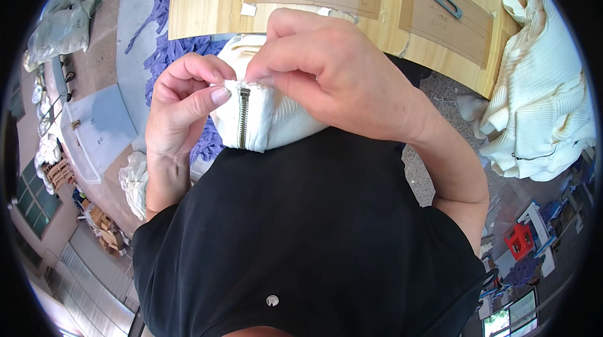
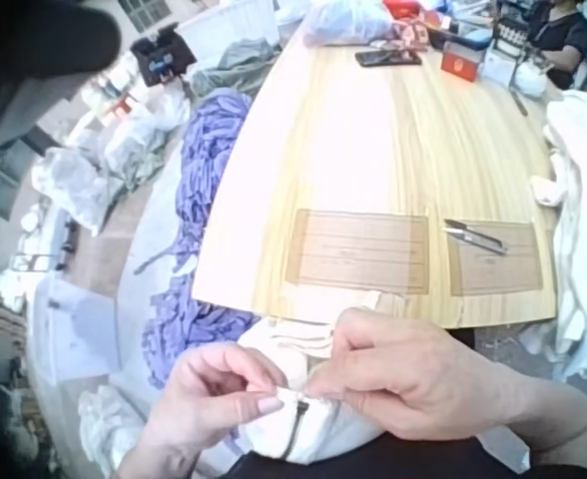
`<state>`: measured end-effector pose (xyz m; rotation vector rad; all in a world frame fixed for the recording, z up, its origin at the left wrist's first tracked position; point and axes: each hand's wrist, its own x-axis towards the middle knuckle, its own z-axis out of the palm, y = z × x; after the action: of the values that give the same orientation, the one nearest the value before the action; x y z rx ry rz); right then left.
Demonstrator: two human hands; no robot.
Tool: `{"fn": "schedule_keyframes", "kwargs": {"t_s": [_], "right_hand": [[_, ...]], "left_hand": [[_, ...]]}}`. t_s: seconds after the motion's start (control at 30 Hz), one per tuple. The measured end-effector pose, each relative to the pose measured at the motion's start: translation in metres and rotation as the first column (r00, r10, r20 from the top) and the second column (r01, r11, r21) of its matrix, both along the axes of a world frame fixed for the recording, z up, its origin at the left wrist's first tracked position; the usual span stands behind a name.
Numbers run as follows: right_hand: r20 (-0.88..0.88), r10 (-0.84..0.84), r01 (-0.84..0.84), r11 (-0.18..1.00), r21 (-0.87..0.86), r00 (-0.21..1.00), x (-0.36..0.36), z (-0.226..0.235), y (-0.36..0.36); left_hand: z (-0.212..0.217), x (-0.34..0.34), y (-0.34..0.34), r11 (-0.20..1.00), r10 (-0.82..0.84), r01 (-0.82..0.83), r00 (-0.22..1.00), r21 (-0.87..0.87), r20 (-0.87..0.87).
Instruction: Sewing a zipper onto a white knitted garment by hand using a needle and thread.
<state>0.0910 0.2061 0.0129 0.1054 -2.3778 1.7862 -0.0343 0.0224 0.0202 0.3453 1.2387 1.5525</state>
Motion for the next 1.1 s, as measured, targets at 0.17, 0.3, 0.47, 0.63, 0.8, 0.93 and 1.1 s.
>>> {"fn": "schedule_keyframes", "kwargs": {"t_s": [0.17, 0.3, 0.47, 0.63, 0.8, 0.93, 1.1], "right_hand": [[-0.019, 0.000, 0.001, 1.000, 0.010, 1.000, 0.000, 0.000, 0.000], [-0.055, -0.005, 0.007, 1.000, 0.030, 0.998, -0.001, 0.001, -0.001], [-0.059, -0.018, 0.019, 1.000, 0.018, 0.998, -0.003, 0.002, -0.003], [-0.089, 0.000, 0.002, 1.000, 0.029, 0.996, -0.004, 0.001, -0.007], [-0.198, -0.058, 0.080, 0.992, 0.102, 0.979, -0.004, 0.004, -0.019], [-0.200, 0.047, 0.038, 0.917, 0.397, 0.979, 0.005, 0.016, -0.027], [-0.470, 0.018, 0.270, 0.799, 0.538, 0.883, -0.004, 0.023, -0.035]], "left_hand": [[0.001, 0.001, 0.001, 1.000, 0.003, -0.004, 1.000, 0.015, 0.011], [0.005, 0.003, 0.003, 1.000, 0.004, -0.005, 1.000, -0.029, -0.007], [0.005, 0.003, 0.003, 0.999, -0.036, 0.037, 0.998, -0.023, 0.042], [0.001, 0.002, 0.003, 1.000, -0.023, 0.022, 0.998, 0.008, 0.057], [0.004, 0.002, 0.002, 1.000, -0.004, 0.005, 1.000, -0.022, 0.030], [0.011, 0.003, 0.000, 0.998, -0.005, 0.007, 0.999, -0.067, 0.032], [0.012, 0.002, 0.003, 1.000, 0.007, -0.008, 0.999, 0.006, 0.050]]}}
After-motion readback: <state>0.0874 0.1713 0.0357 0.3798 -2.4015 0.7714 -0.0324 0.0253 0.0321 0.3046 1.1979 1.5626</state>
